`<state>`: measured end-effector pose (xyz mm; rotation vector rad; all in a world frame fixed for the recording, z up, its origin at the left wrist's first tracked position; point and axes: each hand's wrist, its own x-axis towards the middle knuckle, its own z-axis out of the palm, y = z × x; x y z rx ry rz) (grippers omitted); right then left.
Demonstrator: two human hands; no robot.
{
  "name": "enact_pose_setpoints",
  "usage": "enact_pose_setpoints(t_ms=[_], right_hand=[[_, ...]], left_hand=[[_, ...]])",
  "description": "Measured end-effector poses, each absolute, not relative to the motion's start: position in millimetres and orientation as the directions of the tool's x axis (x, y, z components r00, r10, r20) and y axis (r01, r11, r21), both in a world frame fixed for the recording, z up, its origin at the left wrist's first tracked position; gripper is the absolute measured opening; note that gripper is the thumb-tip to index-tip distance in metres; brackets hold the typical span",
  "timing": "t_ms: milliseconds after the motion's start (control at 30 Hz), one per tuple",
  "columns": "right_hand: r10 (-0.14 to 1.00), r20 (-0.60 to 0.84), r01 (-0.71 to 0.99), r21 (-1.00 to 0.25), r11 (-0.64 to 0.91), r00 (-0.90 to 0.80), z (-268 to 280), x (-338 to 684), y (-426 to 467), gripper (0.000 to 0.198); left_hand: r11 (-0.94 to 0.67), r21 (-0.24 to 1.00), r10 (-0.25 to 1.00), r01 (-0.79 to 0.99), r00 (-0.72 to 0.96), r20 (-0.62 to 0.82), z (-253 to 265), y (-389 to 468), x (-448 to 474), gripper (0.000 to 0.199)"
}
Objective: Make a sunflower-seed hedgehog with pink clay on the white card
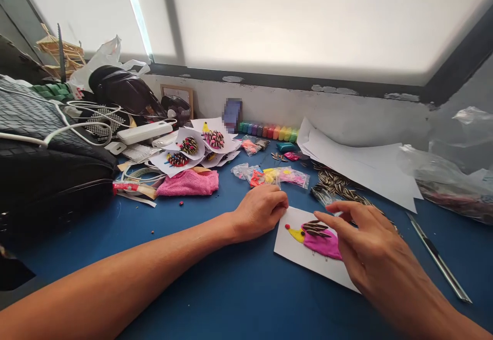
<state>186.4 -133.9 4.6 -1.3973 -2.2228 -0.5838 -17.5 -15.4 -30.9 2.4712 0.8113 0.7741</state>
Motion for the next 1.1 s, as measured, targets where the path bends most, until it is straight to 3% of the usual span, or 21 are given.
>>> enact_pose_setpoints(t_ms=[267, 400, 467, 567, 700, 800, 933, 1100], right_hand=[[0.723, 0.656, 0.944, -0.049, 0.327, -0.216, 3, 205, -149, 0.028], [0.734, 0.669, 0.902, -0.239, 0.359, -0.114, 8, 201, -154, 0.023], [0.773, 0.629, 0.843, -0.37, 0.39, -0.081, 10, 195, -157, 0.021], [0.835, 0.546, 0.742, -0.529, 0.411, -0.073, 11, 183, -162, 0.014], [0.894, 0.44, 0.676, -0.636, 0.372, -0.079, 9, 172, -166, 0.013], [0.921, 0.382, 0.658, -0.674, 0.336, -0.08, 7, 171, -167, 0.014], [0.915, 0.397, 0.636, -0.689, 0.349, -0.072, 9, 178, -164, 0.017], [0.878, 0.476, 0.716, -0.595, 0.365, -0.052, 7, 192, -157, 0.014]], left_hand=[[-0.617, 0.735, 0.715, 0.283, 0.592, 0.372, -16, -20, -19, 0.015], [-0.501, 0.843, 0.734, 0.199, 0.614, 0.291, 3, -39, -15, 0.018], [-0.431, 0.89, 0.706, 0.15, 0.67, 0.229, 13, -54, -12, 0.013], [-0.166, 0.986, 0.644, -0.001, 0.758, 0.109, 22, -77, -7, 0.01], [-0.036, 0.999, 0.583, -0.022, 0.811, 0.039, 26, -95, -4, 0.003], [-0.067, 0.997, 0.555, -0.032, 0.829, 0.064, 26, -95, -5, 0.008], [-0.222, 0.974, 0.545, 0.046, 0.834, 0.085, 26, -85, -10, 0.005], [-0.625, 0.735, 0.579, 0.263, 0.787, 0.211, 16, -71, -15, 0.012]])
